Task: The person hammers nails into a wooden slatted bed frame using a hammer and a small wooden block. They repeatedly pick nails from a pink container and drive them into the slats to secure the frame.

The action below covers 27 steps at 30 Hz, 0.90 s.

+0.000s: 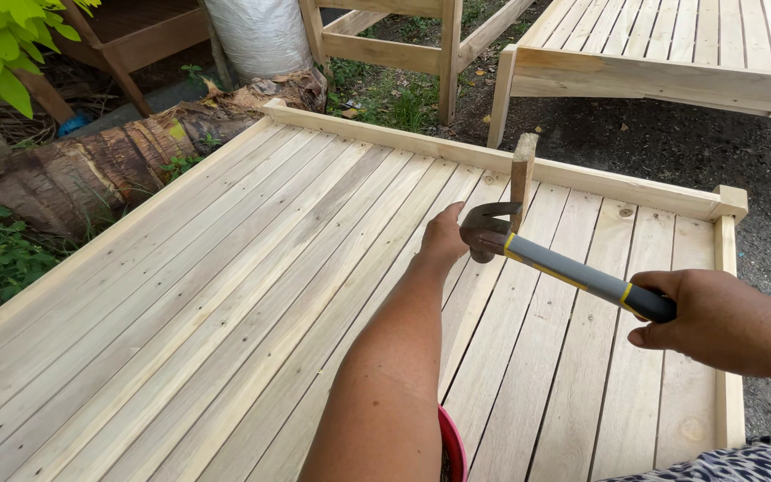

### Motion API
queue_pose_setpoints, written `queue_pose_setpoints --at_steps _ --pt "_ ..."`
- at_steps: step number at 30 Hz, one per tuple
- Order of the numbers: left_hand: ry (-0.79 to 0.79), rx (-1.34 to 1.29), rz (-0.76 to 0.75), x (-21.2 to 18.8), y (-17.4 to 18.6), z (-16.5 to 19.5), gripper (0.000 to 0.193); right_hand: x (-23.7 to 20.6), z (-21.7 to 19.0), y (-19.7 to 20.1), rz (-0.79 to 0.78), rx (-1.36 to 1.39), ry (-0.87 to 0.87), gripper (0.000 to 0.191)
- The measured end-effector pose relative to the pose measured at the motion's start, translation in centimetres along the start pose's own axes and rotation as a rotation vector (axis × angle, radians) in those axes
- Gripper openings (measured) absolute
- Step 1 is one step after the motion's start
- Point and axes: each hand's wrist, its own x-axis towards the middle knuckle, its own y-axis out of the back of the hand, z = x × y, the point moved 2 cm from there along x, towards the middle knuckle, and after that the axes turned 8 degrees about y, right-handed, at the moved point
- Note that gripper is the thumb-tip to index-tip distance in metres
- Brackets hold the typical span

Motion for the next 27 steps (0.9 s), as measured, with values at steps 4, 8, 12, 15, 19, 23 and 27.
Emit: queue_pose_setpoints --at_steps 4,8,12,15,19,23,27 --pt "0.131 0.024 -0.049 -1.0 1.3 -1.3 0.062 -0.1 -0.4 0.4 -0.025 -0.083 0.009 0.048" --pt "0.158 0.011 -0.046 -2.5 1.9 -3.5 0.063 -0.5 -0.9 0.0 -0.052 -0.093 0.041 0.048" --pt "0.175 0.005 -0.075 -4.3 3.2 -5.1 0.064 -1.5 -1.6 -1.0 -0.099 -0.116 0.076 0.042" --pt "0.197 0.067 -0.157 -5.5 4.2 -5.8 0.065 -1.9 -2.1 -1.3 -0.122 -0.148 0.077 0.039" --pt "0.271 0.103 -0.407 -6.6 5.3 -7.5 0.067 -1.9 -3.0 -2.2 -0.156 -0.163 0.081 0.041" --pt "0.175 0.255 -0.466 -7.7 5.8 -9.4 0.066 -1.7 -4.0 -2.6 -0.198 -0.193 0.059 0.039" --pt "0.273 0.188 -0.506 -8.4 6.3 -9.8 0.069 -0.9 -5.5 -3.4 -0.259 -0.277 0.072 0.039"
